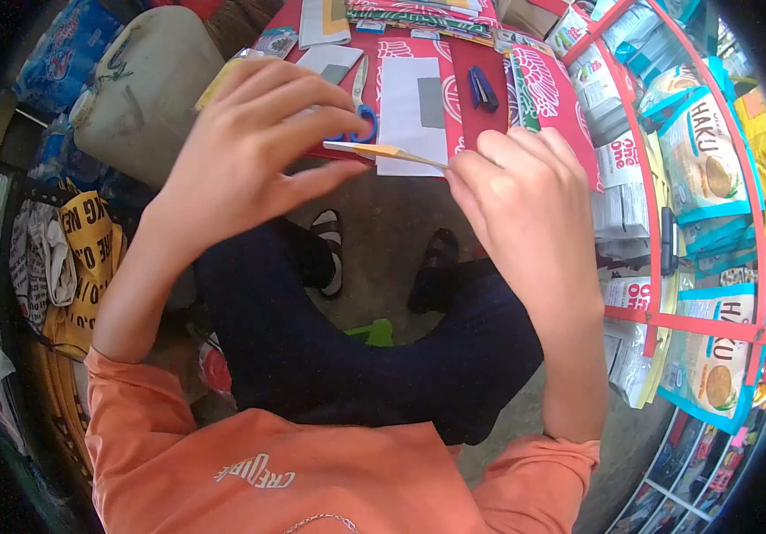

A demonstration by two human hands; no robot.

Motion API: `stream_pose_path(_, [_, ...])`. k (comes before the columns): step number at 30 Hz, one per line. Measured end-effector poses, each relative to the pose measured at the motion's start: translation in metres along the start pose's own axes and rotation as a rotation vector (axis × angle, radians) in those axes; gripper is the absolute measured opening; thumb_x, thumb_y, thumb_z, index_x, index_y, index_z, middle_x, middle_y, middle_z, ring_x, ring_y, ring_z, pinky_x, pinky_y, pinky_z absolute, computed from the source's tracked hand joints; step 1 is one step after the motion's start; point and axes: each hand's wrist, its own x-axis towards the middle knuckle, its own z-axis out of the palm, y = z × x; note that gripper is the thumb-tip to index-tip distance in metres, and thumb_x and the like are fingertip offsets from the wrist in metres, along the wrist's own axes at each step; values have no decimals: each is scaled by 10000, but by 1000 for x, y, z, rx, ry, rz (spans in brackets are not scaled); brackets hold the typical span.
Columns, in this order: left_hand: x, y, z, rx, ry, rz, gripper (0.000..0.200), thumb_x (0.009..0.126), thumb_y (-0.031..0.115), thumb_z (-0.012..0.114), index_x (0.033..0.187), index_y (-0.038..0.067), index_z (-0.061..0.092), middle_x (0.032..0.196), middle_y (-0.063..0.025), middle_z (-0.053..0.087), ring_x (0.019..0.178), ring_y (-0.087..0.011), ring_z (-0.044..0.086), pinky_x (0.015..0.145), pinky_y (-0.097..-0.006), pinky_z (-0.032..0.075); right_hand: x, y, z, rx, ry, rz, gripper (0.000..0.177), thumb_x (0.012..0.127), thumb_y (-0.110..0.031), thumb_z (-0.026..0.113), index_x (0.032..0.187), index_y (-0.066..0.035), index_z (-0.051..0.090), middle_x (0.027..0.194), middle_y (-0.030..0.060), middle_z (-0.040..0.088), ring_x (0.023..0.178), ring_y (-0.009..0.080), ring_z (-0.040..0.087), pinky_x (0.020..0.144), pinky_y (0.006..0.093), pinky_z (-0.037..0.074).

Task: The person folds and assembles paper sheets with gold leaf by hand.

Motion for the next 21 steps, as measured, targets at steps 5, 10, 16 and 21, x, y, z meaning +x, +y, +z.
stream_pose_path(5, [10,12,22,-42,-99,50,247,792,172,803,995,70,707,1013,-28,683,1001,-236,640,972,-389,478,7,-13,4,47,14,-50,99,775,-96,784,784,-62,691,758,52,576,779,236,601,744,371,468])
stream_pose_path(10, [6,11,27,-17,-175,70,155,835,171,758,932,59,714,943,-21,684,987,-223,641,965,-385,481,6,-17,7,60,0,-73,106,764,-93,787,775,-67,685,755,48,574,774,229,598,739,367,468])
stream_pose_path(16, [-2,1,15,24,-172,59,129,848,167,755,907,61,712,912,-32,680,958,-230,644,935,-382,496,-3,-5,12,76,32,-65,117,751,-93,805,810,-66,708,749,46,564,762,231,587,728,368,464])
stream_pose_path(21, [-8,-5,5,43,-159,35,118,852,163,758,899,63,716,911,-43,683,949,-246,649,913,-380,509,-11,5,8,57,9,-55,122,759,-90,814,827,-58,718,758,51,577,754,240,590,730,374,464])
